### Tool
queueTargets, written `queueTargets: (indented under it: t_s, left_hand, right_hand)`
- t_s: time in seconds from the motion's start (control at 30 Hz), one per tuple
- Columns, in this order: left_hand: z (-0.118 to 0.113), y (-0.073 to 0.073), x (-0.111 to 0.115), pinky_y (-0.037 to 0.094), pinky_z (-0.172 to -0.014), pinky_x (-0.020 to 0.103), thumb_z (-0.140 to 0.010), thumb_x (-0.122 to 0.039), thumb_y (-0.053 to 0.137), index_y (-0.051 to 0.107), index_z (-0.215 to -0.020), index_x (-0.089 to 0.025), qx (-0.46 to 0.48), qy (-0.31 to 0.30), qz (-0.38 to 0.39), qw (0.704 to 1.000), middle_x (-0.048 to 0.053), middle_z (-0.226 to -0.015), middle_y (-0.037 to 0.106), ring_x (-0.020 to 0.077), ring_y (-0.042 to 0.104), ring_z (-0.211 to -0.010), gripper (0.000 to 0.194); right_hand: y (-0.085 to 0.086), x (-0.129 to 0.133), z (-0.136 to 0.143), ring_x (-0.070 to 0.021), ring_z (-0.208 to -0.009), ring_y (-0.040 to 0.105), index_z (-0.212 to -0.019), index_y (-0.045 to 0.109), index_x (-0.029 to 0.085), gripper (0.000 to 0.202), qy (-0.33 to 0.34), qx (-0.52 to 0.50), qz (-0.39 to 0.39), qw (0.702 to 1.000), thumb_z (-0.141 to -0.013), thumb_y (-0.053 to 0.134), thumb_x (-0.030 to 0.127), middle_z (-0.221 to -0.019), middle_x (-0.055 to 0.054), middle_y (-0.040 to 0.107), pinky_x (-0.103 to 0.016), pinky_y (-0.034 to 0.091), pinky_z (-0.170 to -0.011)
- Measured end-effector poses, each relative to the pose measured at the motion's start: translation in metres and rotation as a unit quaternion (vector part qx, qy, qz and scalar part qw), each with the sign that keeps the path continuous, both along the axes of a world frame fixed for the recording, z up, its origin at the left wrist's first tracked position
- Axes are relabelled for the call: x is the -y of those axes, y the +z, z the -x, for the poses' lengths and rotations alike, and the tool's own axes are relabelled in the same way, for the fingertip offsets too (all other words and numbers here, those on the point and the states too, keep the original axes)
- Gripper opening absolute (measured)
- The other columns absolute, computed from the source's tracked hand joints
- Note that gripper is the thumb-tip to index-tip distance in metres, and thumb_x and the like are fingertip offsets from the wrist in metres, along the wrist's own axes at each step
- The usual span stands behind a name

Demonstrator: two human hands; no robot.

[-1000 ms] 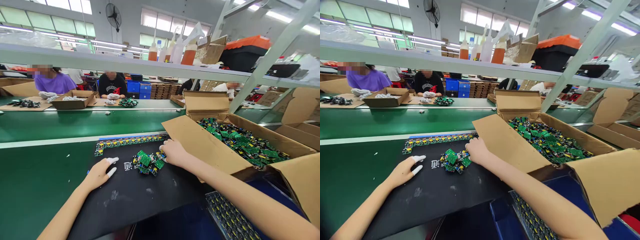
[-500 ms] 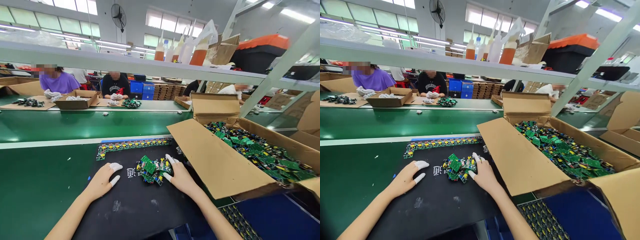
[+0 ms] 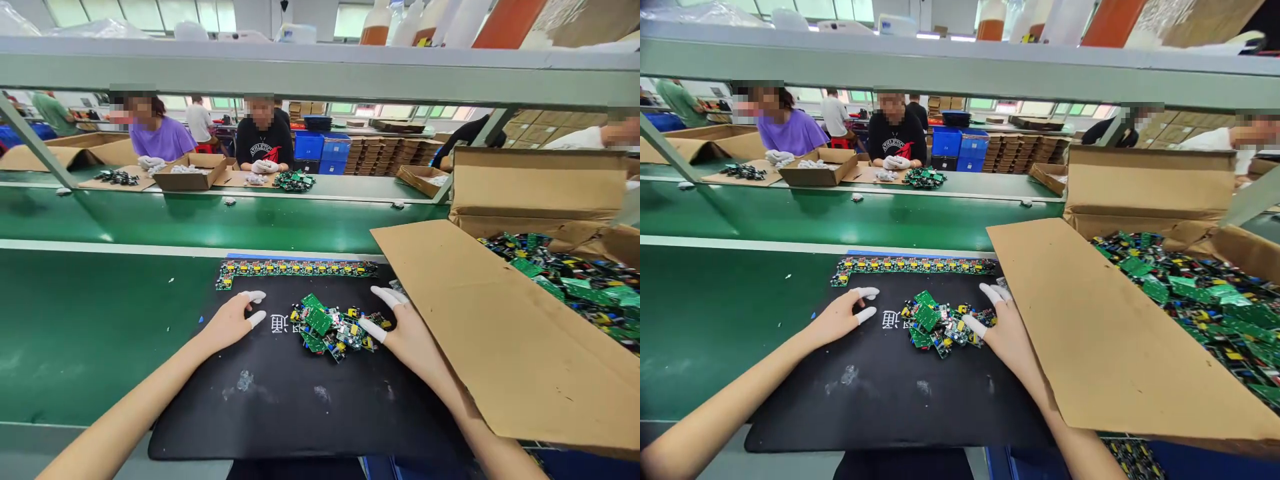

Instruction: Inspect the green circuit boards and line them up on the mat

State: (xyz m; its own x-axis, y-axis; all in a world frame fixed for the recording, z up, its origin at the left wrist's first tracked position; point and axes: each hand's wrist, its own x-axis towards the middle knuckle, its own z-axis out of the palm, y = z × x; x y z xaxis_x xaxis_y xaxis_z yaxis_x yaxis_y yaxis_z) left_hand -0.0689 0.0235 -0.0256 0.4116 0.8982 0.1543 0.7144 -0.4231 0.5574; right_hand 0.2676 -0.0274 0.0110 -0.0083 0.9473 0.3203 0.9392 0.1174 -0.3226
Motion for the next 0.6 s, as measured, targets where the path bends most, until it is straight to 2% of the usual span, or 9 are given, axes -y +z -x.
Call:
queueTargets:
  t_s: [0.07, 0.17, 0.23, 0.33, 0.4, 0.47, 0.53, 0.6]
  left_hand:
    - [-0.021, 0.006, -0.003, 0.052, -0.086, 0.041, -0.08, -0.036, 0.058, 0.052, -0.122, -0.017, 0.0, -0.021, 0.007, 1.0, 0.012, -0.116, 0.06, 0.0249, 0.062, -0.094, 0.046]
    - [-0.052, 0.008, -0.008, 0.046, -0.097, 0.042, -0.067, -0.025, 0.07, 0.055, -0.119, -0.019, 0.012, -0.071, 0.012, 0.997, 0.01, -0.123, 0.057, 0.0278, 0.056, -0.11, 0.054]
    - [-0.064, 0.006, -0.012, 0.047, -0.096, 0.041, -0.066, -0.018, 0.068, 0.059, -0.111, -0.019, 0.025, -0.087, 0.017, 0.996, 0.008, -0.116, 0.061, 0.0263, 0.057, -0.108, 0.047]
    - [-0.067, 0.0, -0.017, 0.051, -0.089, 0.038, -0.069, -0.017, 0.064, 0.06, -0.105, -0.018, 0.049, -0.076, 0.025, 0.996, 0.007, -0.107, 0.064, 0.0235, 0.06, -0.099, 0.036]
    - [-0.062, -0.002, -0.018, 0.052, -0.085, 0.036, -0.072, -0.02, 0.063, 0.058, -0.105, -0.018, 0.066, -0.06, 0.031, 0.996, 0.005, -0.103, 0.065, 0.0215, 0.061, -0.094, 0.034]
    - [-0.056, -0.001, -0.018, 0.052, -0.082, 0.035, -0.076, -0.023, 0.061, 0.056, -0.108, -0.019, 0.097, -0.024, 0.031, 0.995, 0.004, -0.101, 0.065, 0.0193, 0.062, -0.09, 0.033]
    - [-0.051, 0.003, -0.014, 0.051, -0.082, 0.034, -0.078, -0.024, 0.059, 0.054, -0.112, -0.019, 0.142, 0.018, 0.012, 0.99, 0.004, -0.103, 0.064, 0.0181, 0.061, -0.09, 0.034]
    - [-0.049, 0.009, -0.007, 0.049, -0.086, 0.036, -0.079, -0.024, 0.058, 0.052, -0.113, -0.019, 0.185, 0.035, -0.032, 0.982, 0.006, -0.108, 0.062, 0.019, 0.059, -0.095, 0.035]
  right_hand:
    - [0.012, -0.004, 0.022, -0.0303, -0.114, 0.054, -0.12, 0.059, 0.019, 0.044, 0.058, -0.032, -0.043, 0.997, -0.081, 0.056, 0.04, -0.12, -0.013, 0.06, -0.047, 0.041, -0.1]
    - [0.02, 0.001, 0.067, -0.0223, -0.098, 0.06, -0.108, 0.063, 0.023, 0.025, 0.214, -0.085, -0.093, 0.969, -0.087, 0.051, 0.028, -0.105, -0.008, 0.067, -0.038, 0.049, -0.086]
    - [0.016, 0.006, 0.094, -0.0195, -0.087, 0.06, -0.098, 0.066, 0.023, 0.018, 0.308, -0.067, -0.149, 0.937, -0.086, 0.053, 0.023, -0.099, -0.006, 0.068, -0.035, 0.049, -0.077]
    - [-0.003, 0.009, 0.122, -0.0178, -0.08, 0.058, -0.093, 0.066, 0.021, 0.014, 0.407, -0.013, -0.233, 0.883, -0.085, 0.055, 0.023, -0.091, -0.004, 0.069, -0.033, 0.046, -0.07]
    - [-0.017, 0.009, 0.131, -0.0163, -0.074, 0.056, -0.09, 0.066, 0.02, 0.013, 0.444, -0.005, -0.268, 0.855, -0.085, 0.055, 0.023, -0.083, -0.002, 0.068, -0.032, 0.044, -0.062]
    - [-0.029, 0.009, 0.135, -0.0153, -0.067, 0.055, -0.089, 0.064, 0.019, 0.012, 0.46, -0.031, -0.277, 0.843, -0.084, 0.055, 0.024, -0.076, -0.001, 0.066, -0.03, 0.04, -0.055]
    - [-0.033, 0.01, 0.135, -0.0149, -0.061, 0.053, -0.09, 0.061, 0.02, 0.011, 0.461, -0.081, -0.256, 0.846, -0.084, 0.054, 0.025, -0.07, -0.001, 0.065, -0.03, 0.039, -0.052]
    - [-0.028, 0.013, 0.128, -0.0141, -0.054, 0.049, -0.093, 0.057, 0.021, 0.011, 0.444, -0.143, -0.197, 0.862, -0.084, 0.052, 0.025, -0.065, 0.0, 0.062, -0.029, 0.04, -0.05]
